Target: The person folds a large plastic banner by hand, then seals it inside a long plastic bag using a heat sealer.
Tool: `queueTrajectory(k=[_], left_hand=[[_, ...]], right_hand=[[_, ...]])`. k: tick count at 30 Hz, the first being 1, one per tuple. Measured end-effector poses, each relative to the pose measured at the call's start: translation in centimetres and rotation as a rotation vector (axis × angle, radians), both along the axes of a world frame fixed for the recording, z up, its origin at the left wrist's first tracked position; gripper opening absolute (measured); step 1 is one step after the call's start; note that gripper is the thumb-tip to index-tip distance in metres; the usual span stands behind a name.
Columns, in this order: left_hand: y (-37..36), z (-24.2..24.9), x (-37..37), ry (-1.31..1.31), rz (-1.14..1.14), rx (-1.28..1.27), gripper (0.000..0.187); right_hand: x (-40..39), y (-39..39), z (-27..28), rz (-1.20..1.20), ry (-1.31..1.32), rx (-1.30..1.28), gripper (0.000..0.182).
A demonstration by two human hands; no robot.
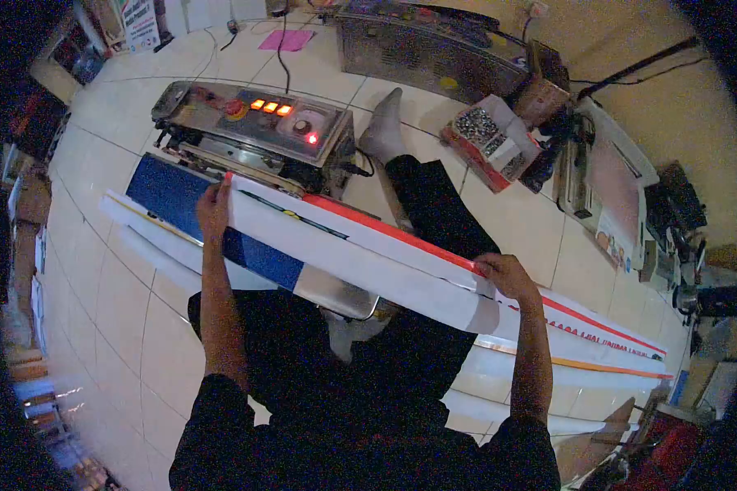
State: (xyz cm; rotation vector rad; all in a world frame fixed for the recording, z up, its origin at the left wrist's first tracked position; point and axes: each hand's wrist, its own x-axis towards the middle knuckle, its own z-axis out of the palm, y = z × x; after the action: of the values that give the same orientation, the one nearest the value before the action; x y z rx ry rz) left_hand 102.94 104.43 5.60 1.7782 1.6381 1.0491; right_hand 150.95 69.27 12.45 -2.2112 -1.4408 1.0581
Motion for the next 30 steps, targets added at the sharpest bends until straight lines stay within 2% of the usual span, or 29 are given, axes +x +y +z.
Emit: queueTrajectory(k=[1, 2, 3, 5, 7, 9, 10, 11, 13, 16, 18, 19, 21, 23, 25, 28, 30], left_hand=[[0.3, 0.0, -0.2, -0.048, 0.004, -0.058, 0.041], [2.0, -3.2, -1.3, -0.136, -0.018, 0.015, 0.041], [2.0, -2.6, -1.2, -0.138, -0.035, 0.011, 0.041], [1.5, -0.8, -1.3, 0.124, 0.005, 0.01, 0.042], [1.1, -0.4, -0.9, 0.05, 0.001, -0.016, 0.039], [1.7, -0.5, -1.4, 0.048, 0.008, 0.001, 0.043], [1.8, -0.3, -1.5, 0.207, 0.016, 0.071, 0.046], [1.8, -0.4, -1.7, 0.201, 0.001, 0.071, 0.046], [2.2, -0.7, -2.1, 0.026, -0.03, -0.004, 0.046], [2.5, -0.3, -1.9, 0.054, -0.047, 0.005, 0.043], [2.9, -0.6, -2.6, 0.076, -0.035, 0.017, 0.042], [3.2, -1.4, -2.9, 0.006, -0.055, 0.046, 0.039], [3.6, -1.6, -3.5, -0.049, -0.066, 0.083, 0.037], [3.5, -1.5, -3.3, -0.08, -0.014, -0.003, 0.034], [3.9, -1.4, -3.8, -0.008, -0.008, 0.065, 0.031], [2.7, -0.5, -2.9, -0.116, 0.021, 0.122, 0.029], [1.6, -0.5, -2.7, 0.167, 0.226, 0.578, 0.024]], right_hand=[[0.2, 0.0, -0.4, -0.014, -0.004, -0.004, 0.022], [0.4, -0.1, -0.9, -0.012, 0.077, 0.031, 0.023], [0.7, -0.2, -1.4, -0.011, 0.159, 0.068, 0.023], [1.5, -0.4, -2.0, 0.001, 0.187, 0.034, 0.023], [2.1, -0.8, -2.4, 0.015, 0.211, -0.001, 0.024], [1.9, -0.9, -2.5, -0.001, 0.185, -0.017, 0.024], [1.9, -0.9, -2.3, -0.012, 0.174, -0.023, 0.024], [1.6, -0.7, -2.0, 0.016, 0.178, -0.007, 0.025], [1.9, -0.9, -1.9, 0.031, 0.182, 0.012, 0.025], [1.9, -0.9, -2.3, 0.075, 0.193, 0.082, 0.027], [1.8, -0.7, -2.0, 0.09, 0.156, 0.047, 0.029], [1.6, -0.3, -1.8, 0.101, 0.165, 0.057, 0.029], [1.2, 0.4, -1.3, 0.09, 0.083, -0.093, 0.029], [1.5, 0.7, -1.9, 0.112, 0.095, -0.078, 0.03], [2.0, 0.7, -2.7, 0.126, 0.101, -0.067, 0.03], [2.2, 0.9, -3.7, 0.128, 0.116, -0.047, 0.033], [1.5, 1.5, -2.7, 0.133, 0.105, -0.086, 0.032]])
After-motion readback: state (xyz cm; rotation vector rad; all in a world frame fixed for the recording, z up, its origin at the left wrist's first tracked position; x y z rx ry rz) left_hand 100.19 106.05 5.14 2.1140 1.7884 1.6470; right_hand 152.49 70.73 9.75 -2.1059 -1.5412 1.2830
